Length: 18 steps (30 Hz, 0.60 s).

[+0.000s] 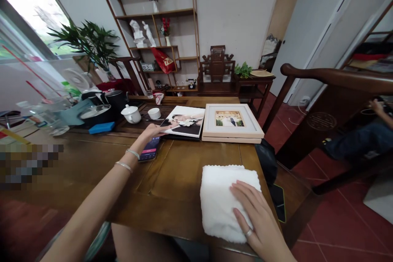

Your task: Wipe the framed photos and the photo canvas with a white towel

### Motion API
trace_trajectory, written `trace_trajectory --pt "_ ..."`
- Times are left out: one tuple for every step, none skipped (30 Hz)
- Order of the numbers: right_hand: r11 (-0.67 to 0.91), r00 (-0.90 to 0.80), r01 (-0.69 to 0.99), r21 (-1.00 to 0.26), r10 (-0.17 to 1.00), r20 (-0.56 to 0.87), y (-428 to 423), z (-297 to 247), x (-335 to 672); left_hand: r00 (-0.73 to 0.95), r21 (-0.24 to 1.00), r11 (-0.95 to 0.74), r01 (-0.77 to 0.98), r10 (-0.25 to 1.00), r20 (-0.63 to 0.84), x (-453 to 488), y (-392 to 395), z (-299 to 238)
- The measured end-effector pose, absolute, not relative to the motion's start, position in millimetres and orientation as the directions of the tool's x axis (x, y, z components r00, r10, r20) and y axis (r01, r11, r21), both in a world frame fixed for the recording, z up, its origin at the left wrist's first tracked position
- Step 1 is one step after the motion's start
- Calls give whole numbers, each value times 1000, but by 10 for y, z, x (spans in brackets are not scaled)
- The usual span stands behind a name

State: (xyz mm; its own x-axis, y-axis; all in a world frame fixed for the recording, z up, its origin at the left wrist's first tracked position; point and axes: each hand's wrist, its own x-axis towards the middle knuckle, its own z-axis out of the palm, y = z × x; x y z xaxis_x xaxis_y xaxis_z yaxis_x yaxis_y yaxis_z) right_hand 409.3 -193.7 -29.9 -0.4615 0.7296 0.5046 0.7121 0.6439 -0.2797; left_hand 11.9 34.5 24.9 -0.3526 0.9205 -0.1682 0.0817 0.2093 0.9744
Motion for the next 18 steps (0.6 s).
trace_trajectory --pt "642 -457 712 -284 731 506 -1934 -297 4094 -344 975 222 13 917 -204 144 365 237" --pt "639 -452 713 -288 733 508 -1933 -296 4095 -340 973 226 -53 912 -231 171 383 225" --pt "637 -447 714 -291 735 510 -1932 -295 4096 -339 967 225 -116 907 -252 199 398 215" --pt "635 -445 715 -293 736 509 -1932 -294 4096 -342 960 217 -176 901 -266 226 406 207" --pt "634 -445 715 -293 737 508 -1933 -294 4095 -351 952 203 -230 895 -275 250 405 205" --pt "635 -447 715 -292 737 507 -1935 -293 4094 -365 942 184 -279 888 -281 267 396 209" --pt "637 -451 715 -289 735 507 -1938 -293 4092 -381 933 161 -323 880 -284 275 376 222" --pt "639 -454 714 -285 734 506 -1940 -293 4090 -398 923 136 -360 873 -284 273 345 244" --pt "640 -456 714 -284 732 506 -1941 -293 4089 -413 913 112 -391 866 -283 259 303 276" --pt "642 -457 712 -283 731 507 -1940 -293 4089 -428 905 87 -416 860 -279 234 250 318" --pt "644 -459 711 -284 730 507 -1938 -293 4090 -441 898 62 -435 855 -273 197 185 369" --pt "645 -459 709 -284 728 509 -1935 -293 4093 -453 894 37 -447 852 -262 151 109 428" --pt "644 -457 710 -283 728 510 -1933 -292 4096 -467 891 10 -455 848 -248 97 22 492" --pt "645 -456 711 -279 726 515 -1933 -288 4098 -490 890 -23 -456 841 -229 37 -73 557" --pt "651 -457 710 -268 716 527 -1938 -283 4097 -524 892 -60 -447 827 -207 -26 -176 620" --pt "660 -463 709 -248 701 542 -1948 -274 4091 -565 897 -95 -431 804 -186 -90 -284 677" --pt "674 -477 706 -218 680 557 -1964 -263 4077 -607 904 -123 -410 777 -169 -153 -394 724" --pt "693 -502 698 -180 654 567 -1985 -250 4055 -642 911 -136 -389 749 -162 -212 -505 759"
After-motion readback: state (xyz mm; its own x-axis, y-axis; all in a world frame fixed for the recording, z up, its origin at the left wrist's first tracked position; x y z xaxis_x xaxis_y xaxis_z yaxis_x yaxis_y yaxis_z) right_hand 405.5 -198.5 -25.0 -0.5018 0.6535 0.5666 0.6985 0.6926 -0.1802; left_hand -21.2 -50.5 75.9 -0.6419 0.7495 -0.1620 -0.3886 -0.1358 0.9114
